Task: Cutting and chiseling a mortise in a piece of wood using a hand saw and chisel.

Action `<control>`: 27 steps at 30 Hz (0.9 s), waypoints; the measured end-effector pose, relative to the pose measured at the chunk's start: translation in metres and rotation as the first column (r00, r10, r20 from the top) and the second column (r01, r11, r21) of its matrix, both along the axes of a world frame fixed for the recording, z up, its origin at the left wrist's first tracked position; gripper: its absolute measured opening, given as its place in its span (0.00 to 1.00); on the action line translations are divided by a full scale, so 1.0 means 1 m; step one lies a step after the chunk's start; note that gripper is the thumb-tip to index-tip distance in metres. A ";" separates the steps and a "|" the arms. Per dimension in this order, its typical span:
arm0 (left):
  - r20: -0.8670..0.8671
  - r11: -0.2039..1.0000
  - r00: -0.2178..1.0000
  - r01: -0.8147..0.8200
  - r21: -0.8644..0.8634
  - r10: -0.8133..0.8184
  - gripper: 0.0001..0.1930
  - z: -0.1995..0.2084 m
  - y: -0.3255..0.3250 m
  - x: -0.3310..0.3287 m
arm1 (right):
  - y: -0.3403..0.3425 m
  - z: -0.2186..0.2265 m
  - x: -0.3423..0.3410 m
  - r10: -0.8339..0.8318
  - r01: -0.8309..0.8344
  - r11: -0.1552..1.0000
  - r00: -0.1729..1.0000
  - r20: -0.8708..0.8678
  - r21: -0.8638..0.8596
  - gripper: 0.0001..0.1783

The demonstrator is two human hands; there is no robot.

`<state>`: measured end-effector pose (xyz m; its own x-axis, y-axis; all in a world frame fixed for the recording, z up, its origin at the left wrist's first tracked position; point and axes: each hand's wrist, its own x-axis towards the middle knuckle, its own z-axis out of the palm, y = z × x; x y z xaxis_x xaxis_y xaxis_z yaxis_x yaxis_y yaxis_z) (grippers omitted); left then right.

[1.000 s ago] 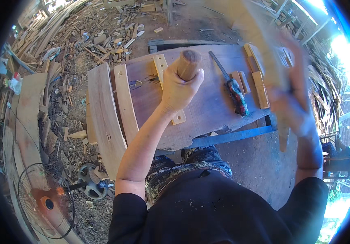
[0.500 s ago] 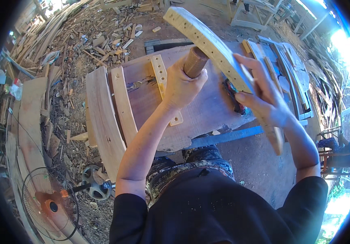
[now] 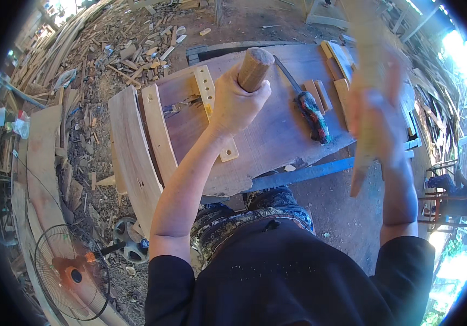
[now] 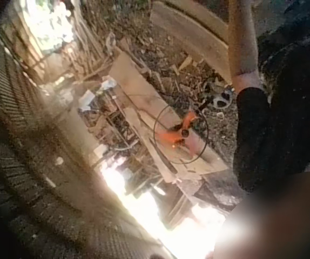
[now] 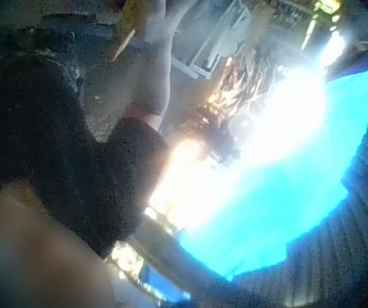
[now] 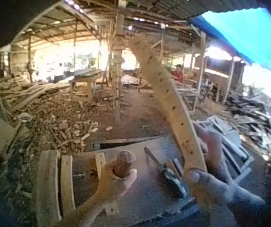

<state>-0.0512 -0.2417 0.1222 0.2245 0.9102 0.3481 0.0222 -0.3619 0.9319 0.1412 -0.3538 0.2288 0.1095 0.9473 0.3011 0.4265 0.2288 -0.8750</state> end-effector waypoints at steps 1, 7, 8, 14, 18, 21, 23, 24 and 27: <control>-0.001 1.000 1.000 0.005 0.004 -0.005 0.05 -0.001 0.002 0.002 | -0.001 -0.007 -0.001 0.184 -0.174 0.958 0.983 0.020 -0.227 0.40; -0.029 0.999 1.000 0.000 -0.052 -0.002 0.06 -0.001 0.004 0.002 | 0.005 -0.001 0.005 0.250 -0.241 0.968 0.956 -0.152 0.076 0.34; -0.037 0.999 0.999 0.000 -0.033 -0.001 0.06 -0.002 0.006 0.002 | 0.003 -0.004 0.002 0.248 -0.239 0.968 0.956 -0.155 0.072 0.34; -0.058 1.000 0.998 -0.010 0.003 0.010 0.07 -0.005 0.013 0.008 | 0.025 -0.025 0.016 0.326 -0.320 0.944 0.941 0.085 -0.082 0.37; -0.092 1.000 0.996 -0.014 -0.004 0.014 0.07 -0.005 0.010 0.005 | 0.011 -0.019 0.017 0.174 -0.193 0.980 0.956 -0.236 -0.058 0.37; -0.088 1.000 0.996 -0.010 -0.005 0.009 0.07 -0.009 0.015 0.010 | 0.023 -0.059 0.014 0.274 -0.259 0.958 0.953 0.127 -0.120 0.39; -0.068 1.000 0.998 -0.017 -0.007 0.017 0.07 -0.010 0.014 0.004 | 0.022 -0.056 0.017 0.274 -0.263 0.957 0.957 0.092 -0.123 0.39; -0.048 1.000 0.999 -0.019 -0.007 0.019 0.07 -0.009 0.013 0.000 | 0.016 -0.046 0.020 0.196 -0.202 0.964 0.979 -0.050 -0.171 0.38; 0.112 0.996 0.990 -0.084 0.027 0.080 0.08 -0.005 0.002 -0.023 | 0.004 -0.044 0.022 0.076 -0.123 0.969 0.974 -0.214 -0.212 0.37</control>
<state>-0.0745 -0.2401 0.1174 0.1082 0.9120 0.3956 -0.0501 -0.3924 0.9184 0.1635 -0.3497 0.1846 0.0482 0.9969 0.0625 0.2197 0.0504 -0.9743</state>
